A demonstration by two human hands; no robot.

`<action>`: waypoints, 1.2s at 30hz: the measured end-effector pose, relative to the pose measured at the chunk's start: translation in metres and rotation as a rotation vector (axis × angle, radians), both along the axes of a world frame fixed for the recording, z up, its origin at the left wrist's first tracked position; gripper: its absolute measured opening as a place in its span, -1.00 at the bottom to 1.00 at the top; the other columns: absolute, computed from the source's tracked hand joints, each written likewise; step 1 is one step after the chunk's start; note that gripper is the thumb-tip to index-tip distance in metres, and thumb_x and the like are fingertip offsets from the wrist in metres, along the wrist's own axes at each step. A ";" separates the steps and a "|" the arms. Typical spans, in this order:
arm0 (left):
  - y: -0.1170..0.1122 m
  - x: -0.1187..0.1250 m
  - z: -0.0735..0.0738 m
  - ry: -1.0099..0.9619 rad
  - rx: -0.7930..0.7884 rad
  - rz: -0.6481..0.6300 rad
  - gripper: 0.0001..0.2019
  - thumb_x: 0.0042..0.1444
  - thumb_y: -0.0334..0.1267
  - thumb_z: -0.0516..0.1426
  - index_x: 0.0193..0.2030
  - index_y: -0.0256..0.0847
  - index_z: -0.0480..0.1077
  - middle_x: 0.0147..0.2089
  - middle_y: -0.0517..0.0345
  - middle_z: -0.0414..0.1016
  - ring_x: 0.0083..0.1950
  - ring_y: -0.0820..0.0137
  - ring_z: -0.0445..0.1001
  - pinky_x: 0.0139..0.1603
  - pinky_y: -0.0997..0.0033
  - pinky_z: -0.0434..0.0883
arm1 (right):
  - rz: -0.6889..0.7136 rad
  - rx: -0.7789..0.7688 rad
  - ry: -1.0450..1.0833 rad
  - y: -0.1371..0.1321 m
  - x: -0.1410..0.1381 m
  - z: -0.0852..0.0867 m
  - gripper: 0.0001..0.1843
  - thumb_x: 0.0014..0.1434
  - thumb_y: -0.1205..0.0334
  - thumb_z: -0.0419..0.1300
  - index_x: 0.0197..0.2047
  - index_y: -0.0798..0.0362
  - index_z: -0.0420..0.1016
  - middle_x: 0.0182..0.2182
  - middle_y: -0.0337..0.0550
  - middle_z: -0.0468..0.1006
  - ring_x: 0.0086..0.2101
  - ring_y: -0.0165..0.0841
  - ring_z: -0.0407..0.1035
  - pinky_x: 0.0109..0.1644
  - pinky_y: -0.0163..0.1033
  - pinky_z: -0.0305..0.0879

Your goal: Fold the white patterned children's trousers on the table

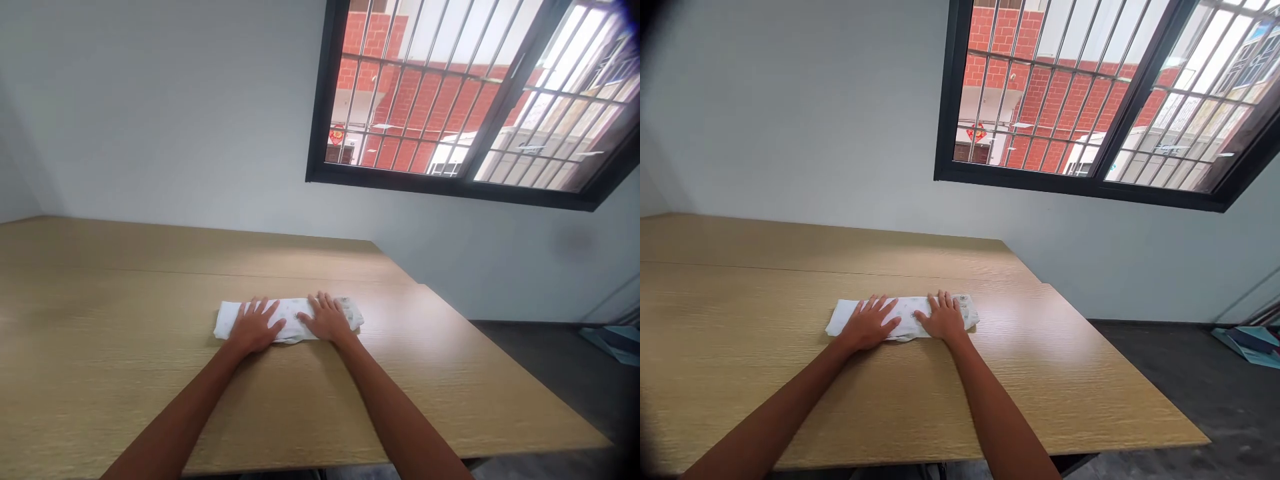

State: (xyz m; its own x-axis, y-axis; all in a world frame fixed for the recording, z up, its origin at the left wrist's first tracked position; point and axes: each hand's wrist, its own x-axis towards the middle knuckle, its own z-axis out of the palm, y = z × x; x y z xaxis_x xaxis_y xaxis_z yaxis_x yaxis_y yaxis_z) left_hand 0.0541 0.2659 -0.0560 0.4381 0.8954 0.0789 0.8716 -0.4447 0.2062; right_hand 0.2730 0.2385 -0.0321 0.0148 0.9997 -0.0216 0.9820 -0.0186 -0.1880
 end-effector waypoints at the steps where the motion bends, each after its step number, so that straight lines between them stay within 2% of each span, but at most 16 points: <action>1: 0.002 -0.003 -0.001 0.005 0.004 0.043 -0.34 0.35 0.21 -0.18 0.45 -0.07 0.10 0.50 -0.03 -0.01 0.51 -0.02 -0.12 0.43 -0.21 -0.12 | -0.003 0.004 -0.009 0.001 0.005 0.001 -0.14 0.34 -0.31 -0.14 0.47 0.12 -0.01 0.46 0.16 -0.12 0.42 -0.04 -0.25 0.43 0.08 -0.31; 5: 0.011 -0.015 -0.002 0.009 0.014 0.158 -0.27 0.30 0.28 -0.15 0.44 -0.13 0.14 0.50 -0.10 -0.02 0.50 -0.07 -0.11 0.42 -0.20 -0.11 | 0.081 0.019 -0.028 0.002 0.022 0.004 -0.23 0.38 -0.20 -0.13 0.47 0.11 0.00 0.46 0.14 -0.08 0.42 -0.10 -0.21 0.42 0.00 -0.27; 11: 0.019 -0.023 -0.003 0.021 0.009 0.186 -0.29 0.30 0.24 -0.13 0.44 -0.14 0.13 0.50 -0.11 -0.02 0.50 -0.02 -0.09 0.45 -0.07 -0.12 | 0.110 0.017 -0.014 0.005 0.033 0.003 -0.26 0.37 -0.17 -0.08 0.45 0.09 0.06 0.45 0.13 -0.03 0.42 -0.08 -0.19 0.42 0.03 -0.25; 17: 0.032 -0.045 -0.008 -0.008 0.011 0.284 -0.26 0.28 0.27 -0.11 0.44 -0.15 0.15 0.49 -0.16 -0.01 0.49 -0.12 -0.10 0.41 -0.19 -0.07 | 0.134 0.004 0.043 0.002 0.032 0.009 -0.31 0.35 -0.07 -0.01 0.42 0.13 0.13 0.42 0.13 0.05 0.40 -0.07 -0.13 0.41 0.06 -0.19; 21: 0.034 -0.055 -0.004 -0.009 0.003 0.299 -0.30 0.31 0.18 -0.07 0.45 -0.20 0.11 0.48 -0.19 0.03 0.50 -0.14 -0.14 0.40 -0.28 -0.09 | 0.193 0.085 0.157 0.000 0.036 0.012 -0.41 0.29 0.04 0.10 0.31 0.12 0.28 0.37 0.13 0.16 0.35 -0.10 0.03 0.35 -0.01 0.02; 24: 0.026 -0.048 0.007 -0.021 0.100 0.224 -0.39 0.32 0.01 -0.03 0.42 -0.25 0.16 0.45 -0.15 0.11 0.50 -0.15 -0.17 0.40 -0.37 -0.16 | 0.151 0.259 0.290 0.003 0.041 0.016 -0.60 0.30 0.17 0.07 0.14 0.10 0.42 0.27 0.09 0.31 0.20 -0.19 0.28 0.23 -0.11 0.21; 27: 0.013 -0.032 0.014 -0.062 0.196 0.045 -0.47 0.30 -0.10 -0.01 0.35 -0.27 0.25 0.44 -0.09 0.14 0.50 -0.09 -0.15 0.44 -0.28 -0.18 | 0.002 0.361 0.272 0.006 0.047 0.022 -0.70 0.30 0.23 0.05 0.03 0.08 0.46 0.11 0.04 0.45 0.05 -0.21 0.39 0.17 -0.10 0.26; 29: 0.005 -0.021 0.014 -0.081 0.177 -0.121 -0.47 0.31 -0.11 0.00 0.37 -0.23 0.23 0.46 -0.07 0.11 0.50 -0.02 -0.12 0.47 -0.17 -0.14 | -0.126 0.328 0.175 0.005 0.050 0.026 -0.67 0.29 0.20 0.09 0.08 0.08 0.43 0.11 0.05 0.45 0.09 -0.14 0.35 0.18 -0.02 0.22; 31: -0.003 -0.013 0.010 -0.094 0.096 -0.261 -0.46 0.35 -0.08 -0.04 0.42 -0.15 0.16 0.49 -0.02 0.03 0.51 0.04 -0.10 0.46 -0.11 -0.08 | -0.237 0.232 0.083 0.003 0.052 0.028 -0.57 0.26 0.14 0.14 0.16 0.10 0.37 0.14 0.11 0.41 0.15 -0.04 0.27 0.17 0.06 0.21; 33: -0.007 -0.008 0.005 -0.100 0.012 -0.324 -0.47 0.41 -0.03 -0.13 0.46 -0.08 0.09 0.51 0.02 -0.03 0.52 0.09 -0.12 0.46 -0.09 -0.06 | -0.303 0.119 0.027 0.001 0.054 0.030 -0.51 0.24 0.09 0.16 0.18 0.13 0.35 0.15 0.18 0.40 0.17 0.02 0.24 0.12 0.06 0.23; 36: -0.010 -0.007 0.003 -0.077 -0.050 -0.330 -0.46 0.44 0.05 -0.19 0.48 -0.01 0.02 0.53 0.05 -0.11 0.53 0.11 -0.20 0.47 -0.09 -0.12 | -0.364 0.022 0.014 0.000 0.059 0.030 -0.52 0.24 0.02 0.14 0.11 0.17 0.39 0.10 0.22 0.43 0.13 0.02 0.28 0.05 -0.01 0.27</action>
